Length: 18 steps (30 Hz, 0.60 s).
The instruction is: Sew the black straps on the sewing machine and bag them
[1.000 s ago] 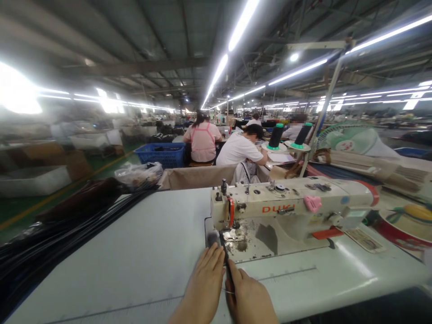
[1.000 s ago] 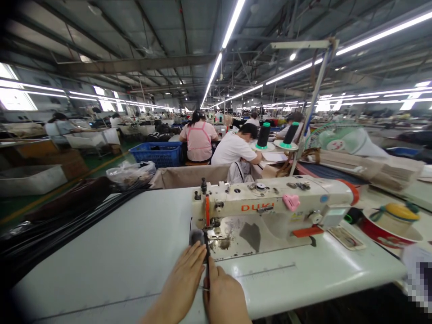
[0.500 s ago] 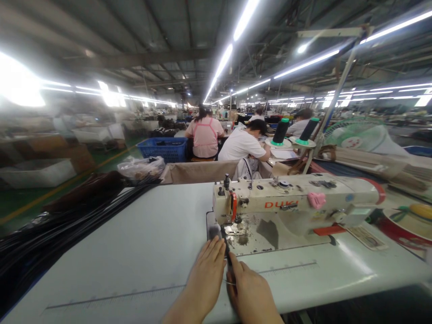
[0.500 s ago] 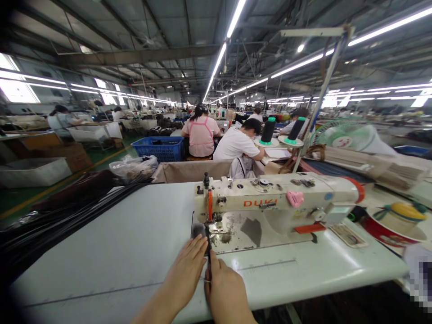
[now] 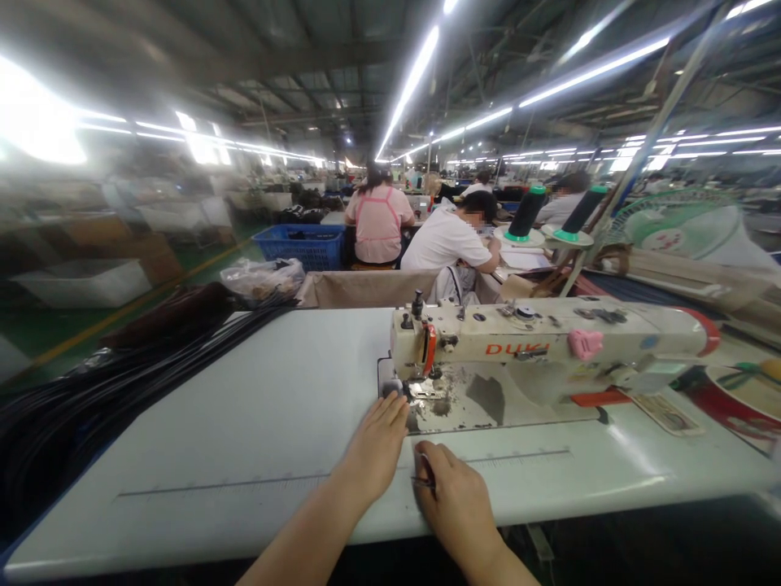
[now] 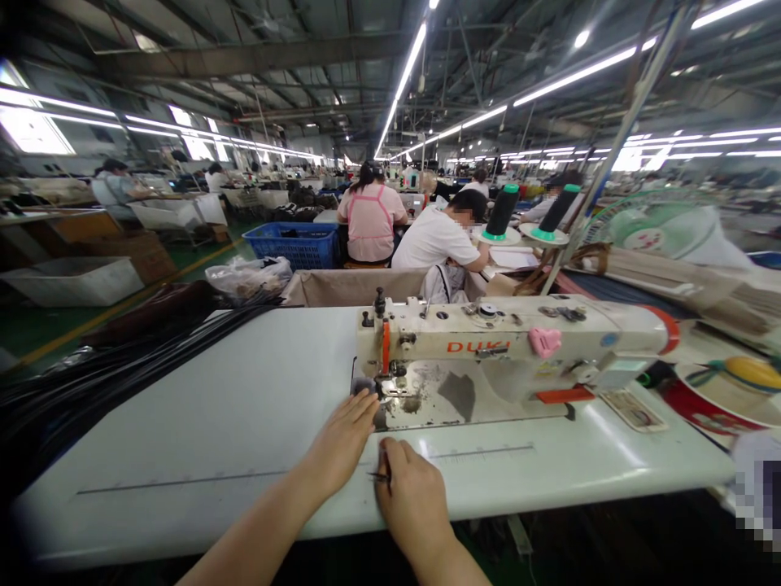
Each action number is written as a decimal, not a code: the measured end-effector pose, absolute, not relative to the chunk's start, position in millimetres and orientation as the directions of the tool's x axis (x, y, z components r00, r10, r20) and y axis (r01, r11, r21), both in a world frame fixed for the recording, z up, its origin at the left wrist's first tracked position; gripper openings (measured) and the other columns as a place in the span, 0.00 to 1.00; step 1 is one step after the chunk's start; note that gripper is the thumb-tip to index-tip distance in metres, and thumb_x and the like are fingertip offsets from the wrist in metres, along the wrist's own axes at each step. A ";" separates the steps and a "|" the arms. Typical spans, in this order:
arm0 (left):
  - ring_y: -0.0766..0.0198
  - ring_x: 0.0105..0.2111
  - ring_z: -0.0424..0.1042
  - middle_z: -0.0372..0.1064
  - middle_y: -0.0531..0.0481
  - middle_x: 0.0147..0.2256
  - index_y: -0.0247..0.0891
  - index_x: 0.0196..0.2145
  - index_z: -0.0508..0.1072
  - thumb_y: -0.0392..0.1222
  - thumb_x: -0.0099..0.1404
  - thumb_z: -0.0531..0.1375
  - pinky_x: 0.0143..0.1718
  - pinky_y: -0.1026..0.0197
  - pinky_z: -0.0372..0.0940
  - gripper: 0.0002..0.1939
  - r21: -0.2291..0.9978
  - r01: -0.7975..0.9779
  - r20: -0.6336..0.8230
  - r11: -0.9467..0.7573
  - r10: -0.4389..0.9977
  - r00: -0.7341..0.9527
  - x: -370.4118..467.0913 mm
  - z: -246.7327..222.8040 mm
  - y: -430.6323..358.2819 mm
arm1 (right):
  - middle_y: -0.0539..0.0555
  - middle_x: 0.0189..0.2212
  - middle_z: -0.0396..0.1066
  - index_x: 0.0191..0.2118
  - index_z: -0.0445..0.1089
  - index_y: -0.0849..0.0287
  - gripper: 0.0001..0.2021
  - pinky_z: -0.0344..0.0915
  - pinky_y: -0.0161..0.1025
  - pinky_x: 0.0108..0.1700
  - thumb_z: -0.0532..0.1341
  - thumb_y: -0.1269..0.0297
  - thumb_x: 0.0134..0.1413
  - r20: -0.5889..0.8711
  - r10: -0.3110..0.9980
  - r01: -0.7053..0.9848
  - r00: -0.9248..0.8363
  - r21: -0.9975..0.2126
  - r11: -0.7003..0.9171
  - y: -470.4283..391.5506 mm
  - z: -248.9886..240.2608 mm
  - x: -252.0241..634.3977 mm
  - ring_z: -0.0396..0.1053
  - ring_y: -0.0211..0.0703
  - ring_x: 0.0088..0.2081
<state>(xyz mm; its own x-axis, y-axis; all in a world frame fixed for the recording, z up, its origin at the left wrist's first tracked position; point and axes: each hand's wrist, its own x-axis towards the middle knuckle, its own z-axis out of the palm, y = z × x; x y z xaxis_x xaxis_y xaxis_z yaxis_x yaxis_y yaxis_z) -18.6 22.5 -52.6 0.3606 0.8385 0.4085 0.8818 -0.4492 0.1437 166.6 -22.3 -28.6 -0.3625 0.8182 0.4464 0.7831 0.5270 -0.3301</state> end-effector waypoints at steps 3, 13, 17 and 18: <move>0.52 0.67 0.63 0.65 0.39 0.65 0.36 0.64 0.67 0.33 0.74 0.51 0.68 0.42 0.60 0.22 0.174 0.875 0.402 -0.452 0.844 0.356 -20.7 -50.3 30.9 | 0.51 0.32 0.74 0.46 0.70 0.58 0.13 0.59 0.37 0.34 0.55 0.77 0.59 0.450 0.815 0.782 -0.366 -0.326 0.532 -23.1 -27.3 166.4 0.72 0.42 0.32; 0.51 0.69 0.58 0.67 0.44 0.64 0.43 0.63 0.67 0.31 0.73 0.51 0.69 0.36 0.53 0.24 0.221 0.901 0.326 -0.374 0.899 0.293 -19.3 -33.1 31.1 | 0.51 0.31 0.72 0.43 0.70 0.58 0.11 0.56 0.37 0.33 0.54 0.76 0.59 0.496 0.785 0.768 -0.372 -0.311 0.560 -22.6 -25.0 166.0 0.69 0.41 0.31; 0.47 0.69 0.58 0.67 0.43 0.64 0.43 0.63 0.68 0.31 0.72 0.53 0.69 0.35 0.53 0.24 0.214 0.915 0.317 -0.343 0.910 0.267 -18.4 -32.7 31.0 | 0.51 0.31 0.72 0.44 0.70 0.59 0.12 0.56 0.36 0.33 0.53 0.76 0.60 0.517 0.773 0.766 -0.367 -0.304 0.567 -22.9 -25.6 166.3 0.69 0.41 0.31; 0.46 0.69 0.58 0.67 0.43 0.64 0.44 0.62 0.68 0.32 0.72 0.53 0.68 0.35 0.54 0.23 0.213 0.916 0.320 -0.340 0.910 0.263 -18.3 -33.3 31.1 | 0.51 0.31 0.72 0.45 0.70 0.59 0.12 0.57 0.36 0.33 0.53 0.76 0.60 0.520 0.771 0.764 -0.368 -0.303 0.569 -23.1 -25.6 166.5 0.69 0.40 0.30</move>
<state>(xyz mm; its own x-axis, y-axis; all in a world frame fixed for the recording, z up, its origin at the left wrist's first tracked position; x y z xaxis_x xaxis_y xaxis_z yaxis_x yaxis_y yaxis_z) -18.3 31.1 -33.3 0.2634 0.9101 0.3200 0.9159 -0.3401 0.2133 166.5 -23.1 -25.6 -0.3683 0.7709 0.5197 0.7644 0.5692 -0.3028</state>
